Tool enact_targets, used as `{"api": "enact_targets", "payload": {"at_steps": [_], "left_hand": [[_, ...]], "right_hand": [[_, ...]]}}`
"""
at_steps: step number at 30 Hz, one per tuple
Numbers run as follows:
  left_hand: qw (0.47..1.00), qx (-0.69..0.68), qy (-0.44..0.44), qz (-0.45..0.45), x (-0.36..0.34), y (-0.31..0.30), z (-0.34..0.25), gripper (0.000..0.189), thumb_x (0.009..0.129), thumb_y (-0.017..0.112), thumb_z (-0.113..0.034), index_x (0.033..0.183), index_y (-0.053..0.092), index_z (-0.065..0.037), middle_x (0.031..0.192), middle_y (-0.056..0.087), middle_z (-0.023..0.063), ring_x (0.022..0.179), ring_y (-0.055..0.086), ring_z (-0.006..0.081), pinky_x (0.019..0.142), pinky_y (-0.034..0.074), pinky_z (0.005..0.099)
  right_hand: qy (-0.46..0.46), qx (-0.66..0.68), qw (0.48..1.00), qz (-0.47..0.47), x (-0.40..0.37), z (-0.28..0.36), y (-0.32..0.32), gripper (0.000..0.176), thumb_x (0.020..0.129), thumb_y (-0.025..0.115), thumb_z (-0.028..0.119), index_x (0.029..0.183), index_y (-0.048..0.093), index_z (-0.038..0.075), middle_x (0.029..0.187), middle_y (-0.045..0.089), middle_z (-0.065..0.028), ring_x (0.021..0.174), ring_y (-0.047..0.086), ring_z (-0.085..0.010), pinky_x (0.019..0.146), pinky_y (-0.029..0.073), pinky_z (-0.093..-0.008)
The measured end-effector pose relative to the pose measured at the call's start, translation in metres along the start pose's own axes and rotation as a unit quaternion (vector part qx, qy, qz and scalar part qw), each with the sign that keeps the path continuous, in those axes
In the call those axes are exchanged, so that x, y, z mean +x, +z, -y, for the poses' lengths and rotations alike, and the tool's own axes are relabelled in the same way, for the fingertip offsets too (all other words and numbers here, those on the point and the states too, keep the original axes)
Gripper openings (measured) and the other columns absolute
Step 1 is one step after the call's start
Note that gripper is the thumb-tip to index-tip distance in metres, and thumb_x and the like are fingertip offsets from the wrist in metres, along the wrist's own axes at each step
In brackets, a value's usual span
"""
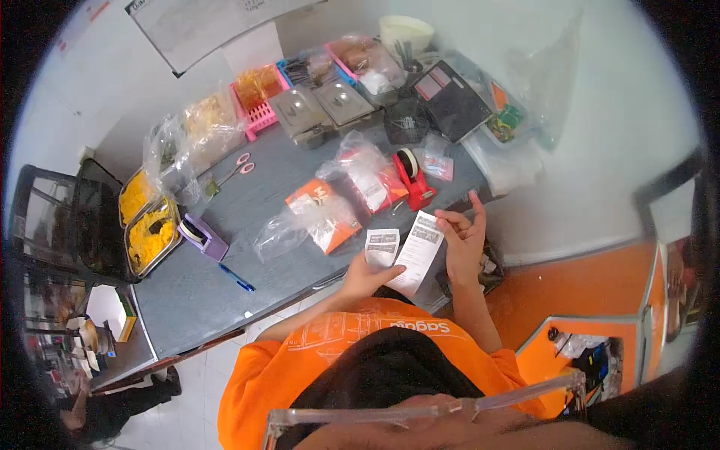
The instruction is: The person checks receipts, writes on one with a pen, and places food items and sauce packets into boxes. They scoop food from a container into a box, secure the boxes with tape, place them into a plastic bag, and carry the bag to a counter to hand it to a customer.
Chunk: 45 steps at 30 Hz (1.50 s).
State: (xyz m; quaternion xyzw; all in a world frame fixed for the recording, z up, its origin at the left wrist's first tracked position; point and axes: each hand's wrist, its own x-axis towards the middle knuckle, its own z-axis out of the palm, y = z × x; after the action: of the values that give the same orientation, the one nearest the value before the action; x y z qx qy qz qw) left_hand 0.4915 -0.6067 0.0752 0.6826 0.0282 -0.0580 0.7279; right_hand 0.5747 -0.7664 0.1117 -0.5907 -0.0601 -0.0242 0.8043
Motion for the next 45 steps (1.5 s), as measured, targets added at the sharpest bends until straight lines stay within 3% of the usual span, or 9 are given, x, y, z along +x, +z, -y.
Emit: {"api": "enact_targets", "payload": {"at_steps": [2, 4, 23, 27, 29, 33, 36, 37, 45], "left_hand": [[0.998, -0.057, -0.040, -0.010, 0.008, -0.003, -0.004, 0.035, 0.070, 0.068, -0.006, 0.100, 0.051, -0.001, 0.092, 0.059, 0.0054, 0.084, 0.054, 0.0118, 0.075, 0.044, 0.0276], [0.991, -0.120, 0.015, -0.048, 0.019, -0.001, 0.005, 0.035, 0.070, 0.068, -0.005, 0.101, 0.051, 0.000, 0.092, 0.059, 0.0054, 0.084, 0.054, 0.0122, 0.074, 0.044, 0.0280], [0.980, -0.086, -0.035, -0.177, 0.079, 0.006, -0.007, 0.029, 0.071, 0.067, -0.003, 0.097, 0.054, 0.001, 0.090, 0.060, 0.0056, 0.080, 0.055, 0.0124, 0.071, 0.045, 0.0268], [0.984, -0.004, -0.058, -0.171, 0.098, 0.003, 0.025, 0.028, 0.071, 0.068, -0.010, 0.094, 0.055, 0.000, 0.083, 0.061, 0.0071, 0.074, 0.057, 0.0127, 0.066, 0.046, 0.0270], [0.952, 0.244, -0.074, -0.168, 0.117, 0.002, 0.027, 0.029, 0.071, 0.067, -0.016, 0.092, 0.055, 0.000, 0.075, 0.061, 0.0101, 0.066, 0.058, 0.0148, 0.062, 0.045, 0.0281], [0.931, 0.219, -0.013, -0.293, 0.137, 0.006, 0.027, 0.026, 0.071, 0.063, -0.015, 0.091, 0.055, -0.001, 0.074, 0.061, 0.0132, 0.066, 0.059, 0.0194, 0.062, 0.045, 0.0309], [0.935, 0.190, -0.080, -0.287, 0.140, 0.000, 0.025, 0.026, 0.071, 0.062, -0.014, 0.092, 0.054, 0.000, 0.075, 0.061, 0.0136, 0.068, 0.059, 0.0206, 0.064, 0.045, 0.0320], [0.935, 0.191, -0.082, -0.288, 0.140, -0.003, 0.035, 0.026, 0.071, 0.062, -0.014, 0.092, 0.054, 0.000, 0.075, 0.061, 0.0136, 0.068, 0.059, 0.0206, 0.064, 0.045, 0.0320], [0.924, 0.094, -0.110, -0.354, 0.137, -0.012, 0.038, 0.032, 0.069, 0.063, -0.011, 0.096, 0.053, 0.001, 0.084, 0.062, 0.0130, 0.077, 0.058, 0.0185, 0.071, 0.044, 0.0316]], "right_hand": [[0.001, 0.002, 1.000, 0.017, 0.019, 0.000, 0.008, 0.069, 0.073, 0.058, -0.007, 0.128, 0.019, 0.004, 0.087, 0.061, -0.0138, 0.082, 0.058, -0.0155, 0.076, 0.045, -0.0248], [0.008, 0.013, 0.999, 0.036, 0.036, -0.003, 0.012, 0.067, 0.074, 0.058, -0.006, 0.128, 0.019, 0.004, 0.087, 0.061, -0.0139, 0.084, 0.058, -0.0161, 0.078, 0.044, -0.0254], [0.058, 0.061, 0.983, 0.165, 0.148, -0.038, 0.023, 0.060, 0.079, 0.054, -0.003, 0.129, 0.022, 0.003, 0.091, 0.061, -0.0155, 0.081, 0.059, -0.0149, 0.072, 0.047, -0.0244], [-0.012, -0.106, 0.970, 0.219, 0.191, -0.075, 0.026, 0.056, 0.078, 0.052, -0.006, 0.127, 0.025, 0.003, 0.091, 0.060, -0.0141, 0.079, 0.059, -0.0145, 0.071, 0.045, -0.0239], [-0.057, -0.205, 0.945, 0.249, 0.209, -0.101, 0.034, 0.055, 0.076, 0.051, -0.006, 0.125, 0.028, 0.004, 0.087, 0.061, -0.0117, 0.072, 0.058, -0.0137, 0.065, 0.044, -0.0236], [-0.105, -0.294, 0.917, 0.247, 0.229, -0.148, 0.061, 0.054, 0.072, 0.057, -0.001, 0.121, 0.035, 0.005, 0.078, 0.062, -0.0102, 0.065, 0.060, -0.0195, 0.059, 0.045, -0.0290], [-0.072, -0.373, 0.876, 0.298, 0.237, -0.179, 0.075, 0.055, 0.071, 0.058, 0.001, 0.121, 0.035, 0.005, 0.078, 0.062, -0.0126, 0.067, 0.060, -0.0255, 0.060, 0.046, -0.0339], [-0.129, -0.412, 0.852, 0.298, 0.237, -0.192, 0.075, 0.056, 0.070, 0.059, 0.004, 0.121, 0.036, 0.007, 0.075, 0.062, -0.0131, 0.068, 0.060, -0.0298, 0.061, 0.046, -0.0388], [-0.093, -0.533, 0.779, 0.318, 0.239, -0.178, 0.102, 0.059, 0.069, 0.062, 0.013, 0.122, 0.038, 0.017, 0.071, 0.062, -0.0107, 0.069, 0.060, -0.0305, 0.063, 0.046, -0.0410]]}}
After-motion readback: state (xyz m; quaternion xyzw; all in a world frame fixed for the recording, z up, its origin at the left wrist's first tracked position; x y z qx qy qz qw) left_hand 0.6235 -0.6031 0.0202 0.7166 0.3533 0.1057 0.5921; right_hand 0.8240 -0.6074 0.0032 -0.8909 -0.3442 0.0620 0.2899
